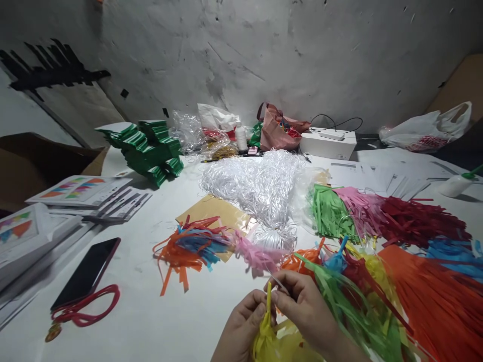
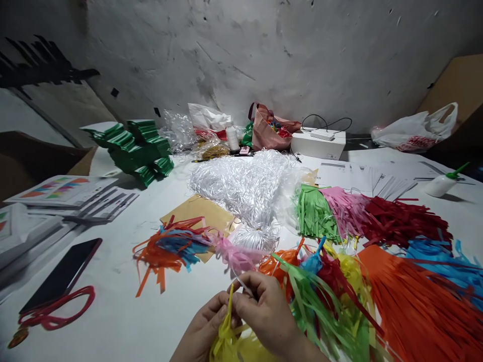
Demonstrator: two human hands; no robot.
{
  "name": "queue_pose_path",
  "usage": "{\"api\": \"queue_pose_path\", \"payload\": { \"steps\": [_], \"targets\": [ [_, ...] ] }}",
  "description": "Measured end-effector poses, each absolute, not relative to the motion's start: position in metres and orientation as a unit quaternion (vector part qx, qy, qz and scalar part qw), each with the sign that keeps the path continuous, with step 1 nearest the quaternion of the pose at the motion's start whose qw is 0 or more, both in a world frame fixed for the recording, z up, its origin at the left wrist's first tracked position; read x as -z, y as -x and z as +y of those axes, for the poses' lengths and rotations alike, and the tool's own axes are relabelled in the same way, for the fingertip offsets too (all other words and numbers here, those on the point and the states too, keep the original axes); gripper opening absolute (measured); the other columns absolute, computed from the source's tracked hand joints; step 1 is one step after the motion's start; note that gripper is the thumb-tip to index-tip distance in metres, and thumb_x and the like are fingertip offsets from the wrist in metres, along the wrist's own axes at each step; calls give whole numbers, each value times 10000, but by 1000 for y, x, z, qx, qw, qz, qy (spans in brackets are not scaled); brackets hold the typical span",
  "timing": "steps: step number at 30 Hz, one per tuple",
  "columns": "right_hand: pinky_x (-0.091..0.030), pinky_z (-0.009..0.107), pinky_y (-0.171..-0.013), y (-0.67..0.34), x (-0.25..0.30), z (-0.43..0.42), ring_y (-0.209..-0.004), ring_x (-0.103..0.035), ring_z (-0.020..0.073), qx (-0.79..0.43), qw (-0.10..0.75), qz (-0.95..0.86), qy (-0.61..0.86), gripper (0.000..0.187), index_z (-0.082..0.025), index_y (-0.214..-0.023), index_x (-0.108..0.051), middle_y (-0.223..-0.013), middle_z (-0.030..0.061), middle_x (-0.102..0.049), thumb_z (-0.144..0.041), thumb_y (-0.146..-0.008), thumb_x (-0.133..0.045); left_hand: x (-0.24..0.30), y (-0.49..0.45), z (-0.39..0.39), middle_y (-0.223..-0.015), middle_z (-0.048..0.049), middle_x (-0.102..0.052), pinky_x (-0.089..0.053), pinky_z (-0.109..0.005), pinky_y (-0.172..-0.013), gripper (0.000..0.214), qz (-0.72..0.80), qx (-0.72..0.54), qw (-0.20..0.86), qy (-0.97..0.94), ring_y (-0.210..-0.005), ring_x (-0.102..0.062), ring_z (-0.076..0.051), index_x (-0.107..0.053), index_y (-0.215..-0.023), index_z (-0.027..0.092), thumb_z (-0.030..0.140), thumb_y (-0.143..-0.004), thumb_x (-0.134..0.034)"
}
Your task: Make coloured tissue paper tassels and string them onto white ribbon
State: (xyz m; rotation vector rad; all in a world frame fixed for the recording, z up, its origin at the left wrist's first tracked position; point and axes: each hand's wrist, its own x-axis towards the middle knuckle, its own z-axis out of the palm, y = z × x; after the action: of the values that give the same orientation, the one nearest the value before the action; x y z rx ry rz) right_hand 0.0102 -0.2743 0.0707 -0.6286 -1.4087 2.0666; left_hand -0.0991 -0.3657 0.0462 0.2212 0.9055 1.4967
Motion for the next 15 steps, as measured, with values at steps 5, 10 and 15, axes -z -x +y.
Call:
{"api": "queue_pose_path", "payload": {
  "steps": [5,10,15],
  "targets": [
    [-471,238,-564,-10,-70,-273,-569,-555,120,-753,269,-547,249,174,-175,-768,-608,-610,-40,-540,-331,-804,-674,-44,101,-367,-626,21,-616,-380,-163,-550,325,397,-654,638,-89,-547,-510,-69,-639,-706,160,360,-696,-895],
    [-445,240,-589,-9,-66,-273,-603,-531,119,-754,259,-548,255,120,-174,-747,-594,-660,-21,-561,-279,-786,-637,-42,103,-368,-601,25,-608,-365,-161,-534,319,390,-651,648,-72,-518,-490,-61,-643,-718,157,342,-692,-902],
    [-362,225,-578,-9,-63,-274,-621,-441,111,-702,256,-602,281,14,-187,-753,-559,-657,-40,-491,-199,-760,-562,-36,102,-367,-594,25,-607,-366,-164,-537,372,402,-651,639,-79,-523,-511,-67,-655,-723,152,396,-643,-924]
  ]
}}
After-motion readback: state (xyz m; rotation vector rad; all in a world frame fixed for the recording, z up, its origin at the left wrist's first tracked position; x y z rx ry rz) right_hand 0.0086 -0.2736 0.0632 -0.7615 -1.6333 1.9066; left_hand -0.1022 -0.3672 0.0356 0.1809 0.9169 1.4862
